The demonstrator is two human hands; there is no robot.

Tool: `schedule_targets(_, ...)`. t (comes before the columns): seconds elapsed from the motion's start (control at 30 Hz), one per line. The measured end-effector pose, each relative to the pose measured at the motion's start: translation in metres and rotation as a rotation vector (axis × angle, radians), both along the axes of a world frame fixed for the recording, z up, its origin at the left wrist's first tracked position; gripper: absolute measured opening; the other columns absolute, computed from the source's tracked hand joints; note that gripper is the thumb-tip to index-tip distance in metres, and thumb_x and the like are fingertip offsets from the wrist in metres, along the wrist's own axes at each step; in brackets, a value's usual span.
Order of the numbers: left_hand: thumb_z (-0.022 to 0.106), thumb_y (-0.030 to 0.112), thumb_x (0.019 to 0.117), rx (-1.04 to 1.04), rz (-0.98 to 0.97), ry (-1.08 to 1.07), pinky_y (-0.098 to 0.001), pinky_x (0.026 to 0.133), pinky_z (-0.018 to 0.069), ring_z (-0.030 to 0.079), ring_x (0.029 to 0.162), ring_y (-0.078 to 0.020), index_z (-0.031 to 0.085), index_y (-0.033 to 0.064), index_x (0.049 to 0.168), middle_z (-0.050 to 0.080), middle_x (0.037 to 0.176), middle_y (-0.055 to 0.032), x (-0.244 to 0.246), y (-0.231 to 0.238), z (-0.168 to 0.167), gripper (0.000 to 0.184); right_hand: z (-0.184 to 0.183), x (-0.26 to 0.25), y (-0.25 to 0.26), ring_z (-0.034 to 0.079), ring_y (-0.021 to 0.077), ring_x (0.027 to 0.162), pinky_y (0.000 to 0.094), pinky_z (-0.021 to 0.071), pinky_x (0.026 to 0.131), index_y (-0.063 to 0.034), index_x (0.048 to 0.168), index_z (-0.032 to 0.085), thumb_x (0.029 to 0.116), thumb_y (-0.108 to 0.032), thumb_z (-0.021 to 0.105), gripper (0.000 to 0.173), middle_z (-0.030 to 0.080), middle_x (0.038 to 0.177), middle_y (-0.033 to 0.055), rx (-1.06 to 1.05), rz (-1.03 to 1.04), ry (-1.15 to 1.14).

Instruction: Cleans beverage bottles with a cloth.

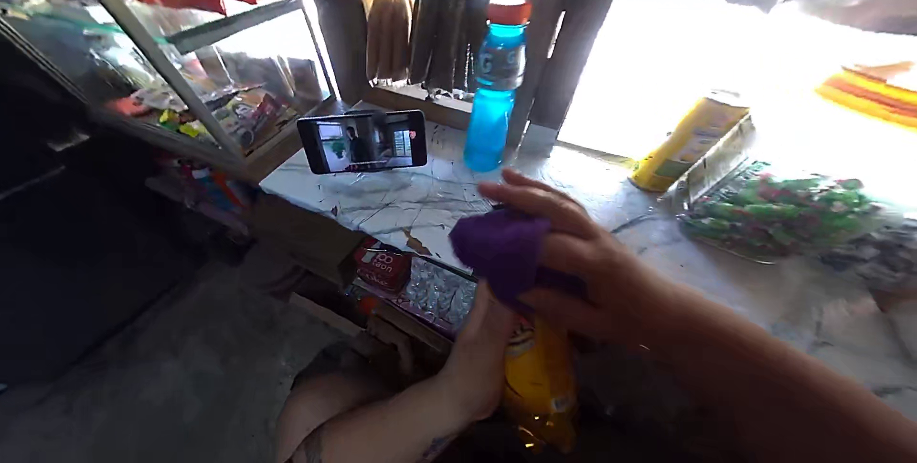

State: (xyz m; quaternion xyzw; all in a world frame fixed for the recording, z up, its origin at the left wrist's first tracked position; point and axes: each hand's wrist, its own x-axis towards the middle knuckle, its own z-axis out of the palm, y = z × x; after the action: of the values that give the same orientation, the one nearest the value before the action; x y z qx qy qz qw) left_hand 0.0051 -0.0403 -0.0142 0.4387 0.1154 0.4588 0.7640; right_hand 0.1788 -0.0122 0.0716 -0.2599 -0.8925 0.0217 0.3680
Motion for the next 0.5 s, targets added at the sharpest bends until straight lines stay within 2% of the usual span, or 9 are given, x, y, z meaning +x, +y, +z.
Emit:
schedule_targets(0.03, 0.052, 0.064, 0.096, 0.046, -0.046, 0.009, -0.0318, 0.09, 0.0596, 0.068, 0.103, -0.0072, 0.026, 0.0064, 0.146, 0.066, 0.114, 0.0048, 0.0, 0.002, -0.001, 0.081, 0.002, 0.003, 0.001, 0.04, 0.0238, 0.147, 0.0421, 0.0388, 0.119, -0.0091, 0.105, 0.065, 0.1025, -0.031, 0.055, 0.024, 0.051, 0.152, 0.0104, -0.001, -0.053, 0.062)
schedule_targets(0.07, 0.051, 0.061, 0.0981, 0.088, -0.072, 0.005, -0.0313, 0.091, 0.0594, 0.067, 0.105, -0.0068, 0.024, 0.0049, 0.146, 0.064, 0.117, 0.0047, 0.0, 0.005, -0.002, 0.079, 0.004, 0.006, 0.001, 0.05, 0.0171, 0.138, 0.0346, 0.0453, 0.113, -0.0064, 0.105, 0.063, 0.1017, -0.027, 0.057, 0.022, 0.056, 0.145, 0.0105, 0.021, -0.137, 0.117)
schedule_targets(0.1, 0.052, 0.057, 0.0995, 0.134, -0.08, -0.006, -0.0309, 0.091, 0.0594, 0.067, 0.106, -0.0065, 0.024, 0.0044, 0.145, 0.064, 0.118, 0.0047, 0.001, 0.007, -0.003, 0.075, 0.006, 0.009, 0.001, 0.056, 0.0113, 0.128, 0.0286, 0.0476, 0.108, -0.0032, 0.108, 0.062, 0.0995, -0.023, 0.058, 0.022, 0.061, 0.134, 0.0097, 0.041, -0.233, 0.167)
schedule_targets(0.17, 0.053, 0.052, 0.1017, 0.221, -0.071, -0.026, -0.0321, 0.09, 0.0601, 0.067, 0.105, -0.0074, 0.024, 0.0026, 0.145, 0.063, 0.12, 0.0029, 0.0, 0.009, -0.004, 0.072, 0.01, 0.017, 0.002, 0.062, 0.0083, 0.11, 0.0273, 0.0528, 0.097, 0.0034, 0.121, 0.06, 0.0999, -0.017, 0.057, 0.029, 0.065, 0.119, 0.0098, -0.014, -0.363, 0.297)
schedule_targets(0.23, 0.052, 0.051, 0.1022, 0.269, -0.052, -0.042, -0.0332, 0.089, 0.0609, 0.068, 0.103, -0.0095, 0.026, 0.0016, 0.146, 0.063, 0.119, -0.0001, -0.001, 0.01, -0.004, 0.071, 0.013, 0.024, 0.005, 0.067, 0.007, 0.096, 0.0273, 0.0599, 0.084, -0.0013, 0.133, 0.052, 0.104, -0.015, 0.053, 0.032, 0.065, 0.114, 0.0033, -0.153, -0.382, 0.478)
schedule_targets(0.27, 0.052, 0.05, 0.1024, 0.275, -0.04, -0.041, -0.0336, 0.088, 0.0612, 0.069, 0.103, -0.0102, 0.027, 0.0014, 0.145, 0.064, 0.118, -0.001, -0.002, 0.011, -0.004, 0.07, 0.014, 0.026, 0.007, 0.068, 0.0075, 0.093, 0.0281, 0.0615, 0.08, -0.0038, 0.134, 0.05, 0.1044, -0.013, 0.051, 0.031, 0.066, 0.113, 0.0005, -0.2, -0.375, 0.563)
schedule_targets(0.37, 0.055, 0.049, 0.1015, 0.268, 0.001, -0.028, -0.0331, 0.088, 0.0611, 0.068, 0.103, -0.0099, 0.029, 0.0023, 0.144, 0.064, 0.118, -0.0003, -0.004, 0.015, -0.003, 0.069, 0.016, 0.029, 0.011, 0.069, 0.0086, 0.101, 0.0282, 0.0619, 0.083, -0.0061, 0.136, 0.046, 0.1062, -0.012, 0.044, 0.031, 0.066, 0.118, -0.002, -0.262, -0.331, 0.65)
schedule_targets(0.5, 0.061, 0.049, 0.0985, 0.303, 0.09, 0.013, -0.0299, 0.091, 0.0594, 0.068, 0.104, -0.0066, 0.03, 0.0032, 0.144, 0.064, 0.119, 0.0015, -0.007, 0.021, -0.001, 0.071, 0.015, 0.03, 0.011, 0.067, 0.0092, 0.108, 0.0298, 0.0608, 0.088, -0.0077, 0.141, 0.044, 0.1078, -0.015, 0.044, 0.034, 0.064, 0.124, -0.0012, -0.294, -0.3, 0.655)
